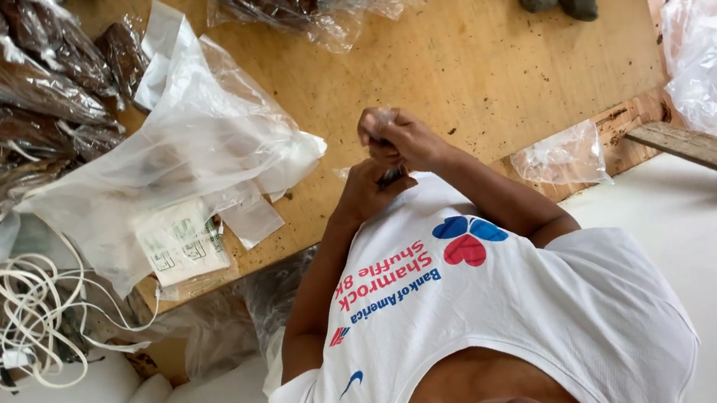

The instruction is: Manually packaging small dried items into individual plastic bags and sealing them.

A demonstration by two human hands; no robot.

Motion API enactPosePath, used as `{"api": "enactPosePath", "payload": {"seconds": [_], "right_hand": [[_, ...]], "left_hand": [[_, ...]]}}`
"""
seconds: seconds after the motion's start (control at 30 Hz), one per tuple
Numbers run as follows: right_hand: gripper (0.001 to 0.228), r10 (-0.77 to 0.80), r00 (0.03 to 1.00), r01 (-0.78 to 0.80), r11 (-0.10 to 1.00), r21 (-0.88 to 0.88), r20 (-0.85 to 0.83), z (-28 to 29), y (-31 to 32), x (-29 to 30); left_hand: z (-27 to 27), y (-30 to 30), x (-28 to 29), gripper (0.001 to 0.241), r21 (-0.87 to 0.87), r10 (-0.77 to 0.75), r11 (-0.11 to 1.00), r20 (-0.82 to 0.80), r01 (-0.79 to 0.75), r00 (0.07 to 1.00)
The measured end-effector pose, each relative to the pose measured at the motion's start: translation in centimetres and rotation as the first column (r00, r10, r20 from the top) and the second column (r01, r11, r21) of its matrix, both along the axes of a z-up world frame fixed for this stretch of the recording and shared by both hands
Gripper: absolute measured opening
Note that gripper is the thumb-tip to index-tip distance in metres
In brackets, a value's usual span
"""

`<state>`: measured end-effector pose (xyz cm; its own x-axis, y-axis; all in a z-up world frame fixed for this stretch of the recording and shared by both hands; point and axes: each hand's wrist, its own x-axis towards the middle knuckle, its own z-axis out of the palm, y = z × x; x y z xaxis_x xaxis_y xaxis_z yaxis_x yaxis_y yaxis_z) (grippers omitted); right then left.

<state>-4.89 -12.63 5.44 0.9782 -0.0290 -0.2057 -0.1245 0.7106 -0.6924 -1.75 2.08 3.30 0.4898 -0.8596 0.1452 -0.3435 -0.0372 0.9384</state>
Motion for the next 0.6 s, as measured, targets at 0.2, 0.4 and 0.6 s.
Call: {"api": "enactPosePath", "payload": {"seconds": [0.2,0.4,0.6], "right_hand": [[0.031,0.084,0.996,-0.082,0.995,-0.058,0.036,1.5,1.4,-2.3],[0.032,0.152,0.977,-0.109,0.958,-0.267,0.148,0.5,0.1,-4.1],[0.067,0.368,0.919,-0.177,0.702,-0.69,0.139,2.8,-3.1,-5.0]], "left_hand": [[-1.7,0.5,-2.9,0.022,0.139,-0.05,0.988,-0.128,0.068,0.991],[-4.2,0.4,-5.1,0.048,0.225,0.082,0.974,-0.187,-0.038,0.979],[-5.3,-0.2,-4.9,0.038,0.332,0.186,0.937,-0.203,-0.111,0.961]]}}
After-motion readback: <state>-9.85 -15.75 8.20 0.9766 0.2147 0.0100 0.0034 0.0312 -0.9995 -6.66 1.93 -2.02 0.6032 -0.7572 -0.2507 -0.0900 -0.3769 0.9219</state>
